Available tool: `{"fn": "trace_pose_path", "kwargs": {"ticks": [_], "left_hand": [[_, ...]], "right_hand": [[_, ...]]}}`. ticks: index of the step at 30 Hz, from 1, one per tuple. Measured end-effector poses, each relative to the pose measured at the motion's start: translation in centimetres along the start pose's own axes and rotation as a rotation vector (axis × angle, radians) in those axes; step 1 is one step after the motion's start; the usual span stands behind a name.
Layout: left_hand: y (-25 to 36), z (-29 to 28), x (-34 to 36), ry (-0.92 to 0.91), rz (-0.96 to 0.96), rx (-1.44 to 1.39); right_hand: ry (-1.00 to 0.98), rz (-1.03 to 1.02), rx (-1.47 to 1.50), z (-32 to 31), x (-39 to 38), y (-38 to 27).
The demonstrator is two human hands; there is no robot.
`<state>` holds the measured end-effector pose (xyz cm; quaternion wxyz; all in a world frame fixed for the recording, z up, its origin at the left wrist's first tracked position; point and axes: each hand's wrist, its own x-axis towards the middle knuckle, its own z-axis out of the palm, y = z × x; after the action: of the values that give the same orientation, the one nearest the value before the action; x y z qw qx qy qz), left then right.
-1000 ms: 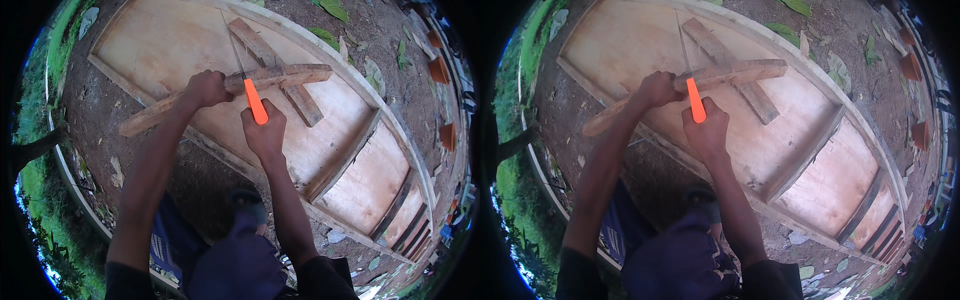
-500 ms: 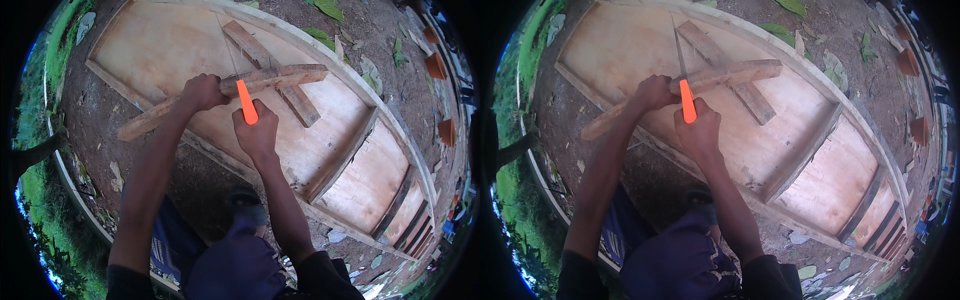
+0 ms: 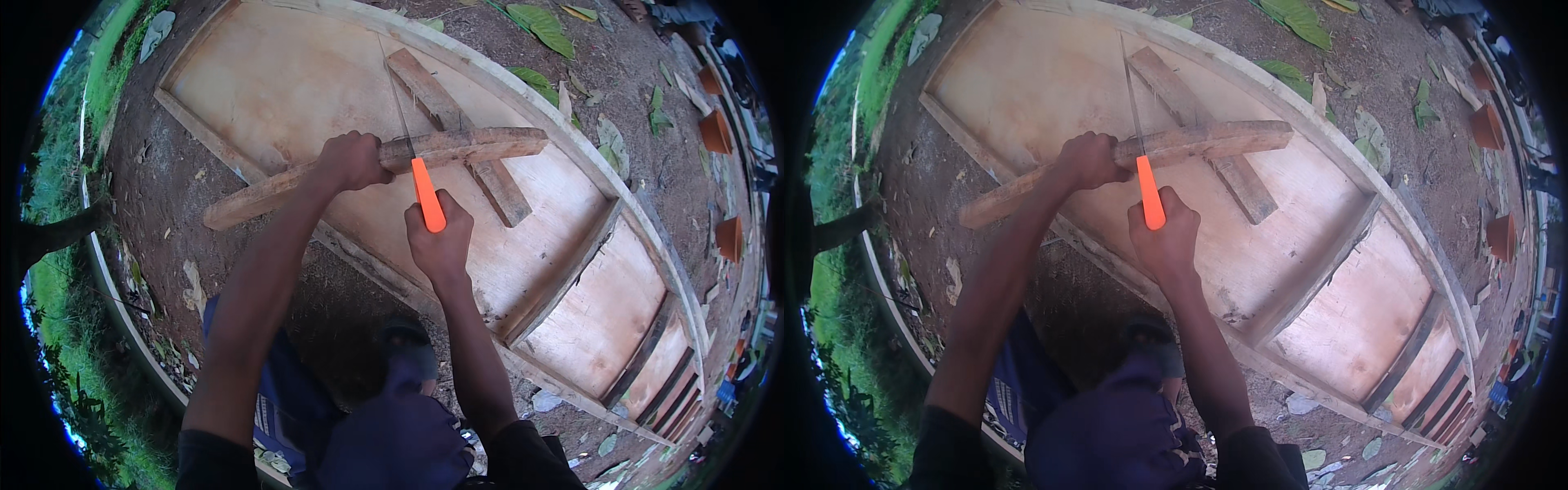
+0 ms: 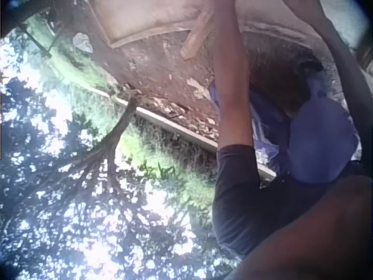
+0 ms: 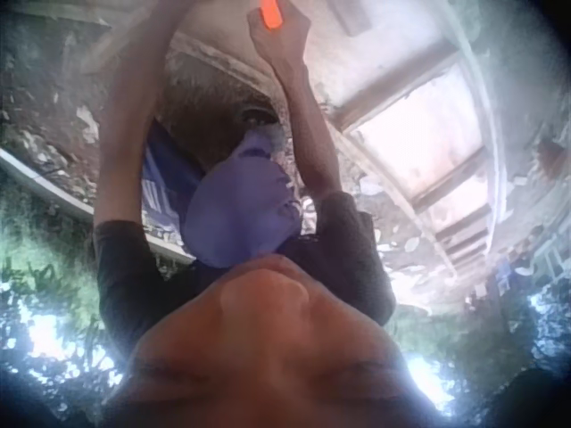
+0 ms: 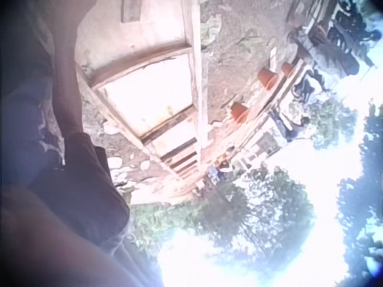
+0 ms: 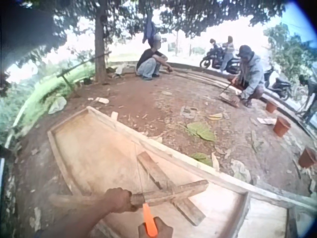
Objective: The person measures a wooden frame with a tape measure, then uses a hand saw to cut a wooden plank placed across the frame. The person adjusts the plank and continues sawing until the cut is complete, then sets the saw aside.
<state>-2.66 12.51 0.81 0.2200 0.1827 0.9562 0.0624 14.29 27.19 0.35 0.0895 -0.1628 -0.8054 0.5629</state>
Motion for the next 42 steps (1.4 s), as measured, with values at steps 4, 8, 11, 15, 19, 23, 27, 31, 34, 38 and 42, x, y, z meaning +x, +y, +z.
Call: {"fn": "trace_pose_path", "kwargs": {"ticks": [4,8,11,15,19,23,27,31,34,38,42], "left_hand": [[-1.1,-0.3,-0.5,-0.040,-0.047,0.004],[-0.5,-0.3,-0.9,-0.099,-0.047,0.019],[-1.2,0.4,-0.9,-0.067,-0.064,0.008],[0.8,-0.5,0.0,-0.104,-0.038,0.005],[-0.5,-0.8,-0.6,-0.084,-0.063,-0.015],[-1.0,0.0,-0.6,-0.064,-0.052,-0.008],[-1.0,0.3,-0.4,-0.062,-0.050,-0.005],[0.2,-0.2,0.1,-0.062,-0.032,-0.006],[-0.5,-0.2,-0.8,-0.089,-0.049,0.015],[-0.7,0.1,-1.2,-0.089,-0.083,-0.020],[-1.0,0.0,-0.6,-0.104,-0.082,-0.012]], "right_hand": [[-0.059,0.046,-0.030,-3.0,-6.9,-0.2],[-0.169,0.019,-0.311,-9.4,-17.0,0.4],[-0.150,0.016,-0.132,-7.9,-15.6,1.8],[-0.023,0.053,-0.020,0.5,0.8,-1.0],[0.007,0.055,0.056,-1.4,-5.4,0.4],[-0.151,-0.014,-0.281,-9.5,-18.7,2.2],[-0.091,-0.010,-0.078,-6.6,-13.9,3.5],[0.006,0.007,0.066,-0.2,-1.4,0.7],[-0.024,0.037,0.046,-1.5,-3.9,0.8],[-0.171,0.004,-0.351,-9.3,-19.2,2.8],[-0.089,0.006,-0.104,-7.9,-16.4,3.5]]}}
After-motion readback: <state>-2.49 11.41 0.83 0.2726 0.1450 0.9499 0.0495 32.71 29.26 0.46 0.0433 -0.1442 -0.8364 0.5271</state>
